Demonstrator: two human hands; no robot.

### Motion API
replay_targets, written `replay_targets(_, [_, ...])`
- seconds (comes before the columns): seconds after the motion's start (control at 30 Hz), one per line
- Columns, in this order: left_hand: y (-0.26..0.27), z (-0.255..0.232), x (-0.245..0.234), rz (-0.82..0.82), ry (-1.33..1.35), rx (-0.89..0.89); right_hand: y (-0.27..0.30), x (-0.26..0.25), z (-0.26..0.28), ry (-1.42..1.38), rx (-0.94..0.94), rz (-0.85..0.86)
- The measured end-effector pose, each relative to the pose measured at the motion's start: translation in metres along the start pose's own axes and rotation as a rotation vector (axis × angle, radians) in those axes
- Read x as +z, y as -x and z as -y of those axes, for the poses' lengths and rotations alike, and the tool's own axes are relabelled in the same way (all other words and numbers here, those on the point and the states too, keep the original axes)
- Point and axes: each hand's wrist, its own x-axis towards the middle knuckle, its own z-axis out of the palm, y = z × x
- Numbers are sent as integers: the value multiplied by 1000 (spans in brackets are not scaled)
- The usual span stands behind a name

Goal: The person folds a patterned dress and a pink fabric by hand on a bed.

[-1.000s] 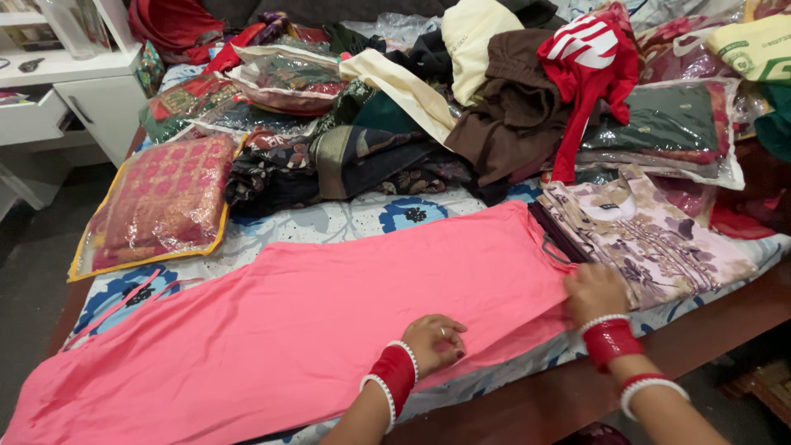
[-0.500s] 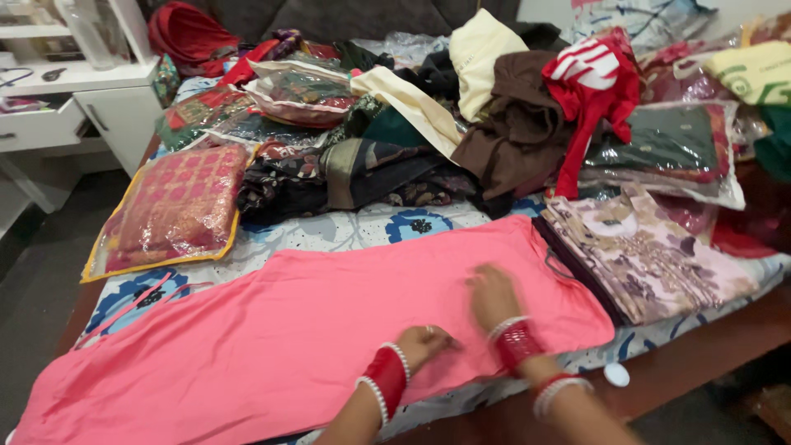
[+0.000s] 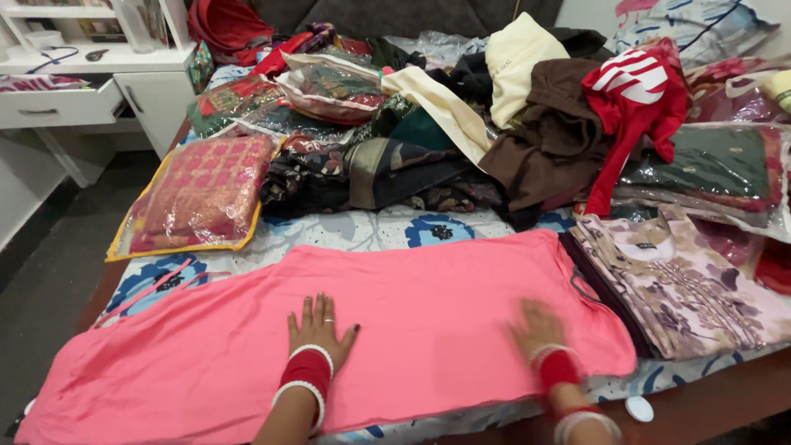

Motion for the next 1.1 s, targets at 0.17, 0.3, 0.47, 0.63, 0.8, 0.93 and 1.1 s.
replay_targets(0.17, [3, -4, -16, 47, 9, 24, 8, -19, -90, -282, 137, -125])
replay_targets(0.3, [-1, -2, -5, 5, 43, 39, -32, -21, 38, -164, 216, -255])
replay_targets(0.47, [-26, 9, 33, -53, 64, 60, 5, -60, 306, -384, -523, 1])
replay_targets(0.63, [-27, 15, 17, -5, 57, 29, -31, -53, 280, -427, -609, 158])
replay_targets(0.8, [-31, 16, -22, 10, 89, -46, -88, -22, 9, -93, -87, -98])
replay_targets(0.93, [-48, 15, -31, -6, 70, -64, -91, -23, -69, -272, 121, 98])
replay_targets(1.1, [-62, 16, -25, -47, 75, -98, -92, -25, 63, -229, 18, -68])
